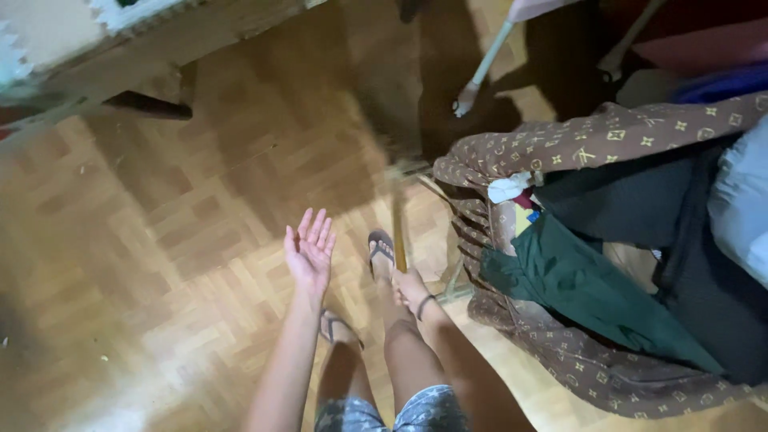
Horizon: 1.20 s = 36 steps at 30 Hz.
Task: Sweep debris on a wooden floor into a pile using a handheld broom.
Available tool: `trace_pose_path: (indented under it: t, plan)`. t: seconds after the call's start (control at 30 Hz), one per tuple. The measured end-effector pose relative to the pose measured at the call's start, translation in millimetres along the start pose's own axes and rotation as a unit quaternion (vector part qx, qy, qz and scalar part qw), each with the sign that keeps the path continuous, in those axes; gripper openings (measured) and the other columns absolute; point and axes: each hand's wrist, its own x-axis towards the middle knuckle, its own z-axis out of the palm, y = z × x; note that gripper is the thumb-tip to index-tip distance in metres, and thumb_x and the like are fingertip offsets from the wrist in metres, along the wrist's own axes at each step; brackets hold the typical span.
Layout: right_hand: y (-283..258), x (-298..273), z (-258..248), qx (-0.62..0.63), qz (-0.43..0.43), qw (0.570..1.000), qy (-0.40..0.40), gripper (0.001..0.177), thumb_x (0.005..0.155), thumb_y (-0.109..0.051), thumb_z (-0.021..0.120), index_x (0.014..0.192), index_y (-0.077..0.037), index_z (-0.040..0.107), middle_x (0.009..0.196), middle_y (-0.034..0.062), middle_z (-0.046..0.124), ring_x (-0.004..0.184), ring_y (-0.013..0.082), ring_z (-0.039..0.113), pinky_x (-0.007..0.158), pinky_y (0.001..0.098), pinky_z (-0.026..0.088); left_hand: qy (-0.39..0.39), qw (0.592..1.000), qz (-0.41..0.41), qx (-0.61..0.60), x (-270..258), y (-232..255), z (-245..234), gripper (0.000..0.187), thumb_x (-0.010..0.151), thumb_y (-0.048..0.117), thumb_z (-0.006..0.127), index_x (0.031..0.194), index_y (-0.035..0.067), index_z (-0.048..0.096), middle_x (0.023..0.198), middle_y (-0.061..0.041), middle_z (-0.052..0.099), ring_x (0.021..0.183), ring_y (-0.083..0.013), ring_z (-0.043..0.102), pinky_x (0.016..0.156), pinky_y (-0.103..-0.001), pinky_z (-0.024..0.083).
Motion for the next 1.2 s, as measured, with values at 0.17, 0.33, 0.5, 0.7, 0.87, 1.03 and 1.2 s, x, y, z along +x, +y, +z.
trace_pose_path:
  t: [0.17,0.33,0.5,0.7,0.87,1.03,1.2]
  plan:
    - [-35.9,-46.8,-97.4,0.356,0.152,0.874,-0.293,0.017,0.106,-0.02,0.057,0.094,-0.008,0.057,0.064,-0.0037,0.048,0.044,0.0063,0.041,0.036,0.0218,0.03,-0.013,0.999,-0.018,0.024,14.2,-1.5,27.2,0.07,0.101,0.056,0.039,0.154,0.01,0.043,0.156,-0.014,0.051,0.14,-0.0255,0.05,0.109,-0.038,0.043]
    - [-99.8,-171.4,-82.1,0.666,0.207,0.625,-0.35,0.024,0.102,-0.024,0.052,0.097,-0.001,0.049,0.064,-0.0013,0.044,0.043,0.0075,0.041,0.034,0.022,0.034,-0.006,0.998,-0.056,0.031,35.0,-0.6,57.5,0.069,0.1,0.056,0.038,0.152,0.011,0.044,0.154,-0.013,0.052,0.137,-0.0246,0.054,0.107,-0.038,0.047]
    - [-150.4,-184.8,-71.0,0.82,0.08,0.431,-0.369,0.022,0.103,-0.015,0.053,0.084,-0.006,0.048,0.06,-0.0017,0.045,0.044,0.009,0.046,0.041,0.0216,0.042,-0.079,0.993,-0.07,0.045,75.3,-11.4,81.2,0.069,0.103,0.055,0.041,0.151,0.006,0.047,0.149,-0.018,0.056,0.127,-0.027,0.058,0.099,-0.04,0.049]
    - [-225.7,-138.2,-81.7,0.826,-0.029,0.408,-0.389,0.025,0.102,-0.008,0.055,0.079,-0.008,0.046,0.062,-0.0014,0.044,0.046,0.0078,0.044,0.04,0.0224,0.04,-0.122,0.973,-0.14,0.14,96.6,19.0,160.7,0.067,0.102,0.054,0.041,0.153,0.011,0.046,0.151,-0.011,0.056,0.132,-0.0199,0.056,0.103,-0.033,0.046]
    - [-286.6,-39.0,-104.9,0.642,-0.139,0.736,-0.166,0.029,0.102,-0.014,0.058,0.074,-0.012,0.048,0.062,-0.0032,0.046,0.047,0.0072,0.043,0.039,0.0214,0.032,-0.123,0.963,-0.156,0.18,130.8,37.1,191.9,0.066,0.102,0.052,0.04,0.153,0.01,0.046,0.151,-0.01,0.056,0.131,-0.0193,0.056,0.104,-0.032,0.045]
    - [-359.9,68.9,-178.6,0.33,-0.211,0.897,0.204,0.03,0.096,-0.016,0.061,0.069,-0.01,0.051,0.054,0.0017,0.049,0.039,0.0139,0.045,0.032,0.0302,0.033,-0.118,0.954,-0.175,0.211,164.0,26.5,207.2,0.066,0.102,0.053,0.038,0.152,0.011,0.046,0.15,-0.009,0.056,0.13,-0.0183,0.057,0.104,-0.033,0.047]
    - [-411.5,190.5,-281.3,0.301,-0.222,0.883,0.283,0.027,0.101,-0.027,0.065,0.087,-0.007,0.053,0.055,0.0004,0.052,0.039,0.0138,0.047,0.032,0.031,0.034,-0.098,0.954,-0.187,0.21,204.0,-3.5,204.6,0.065,0.102,0.053,0.037,0.152,0.012,0.047,0.15,-0.008,0.056,0.127,-0.0171,0.058,0.101,-0.032,0.047]
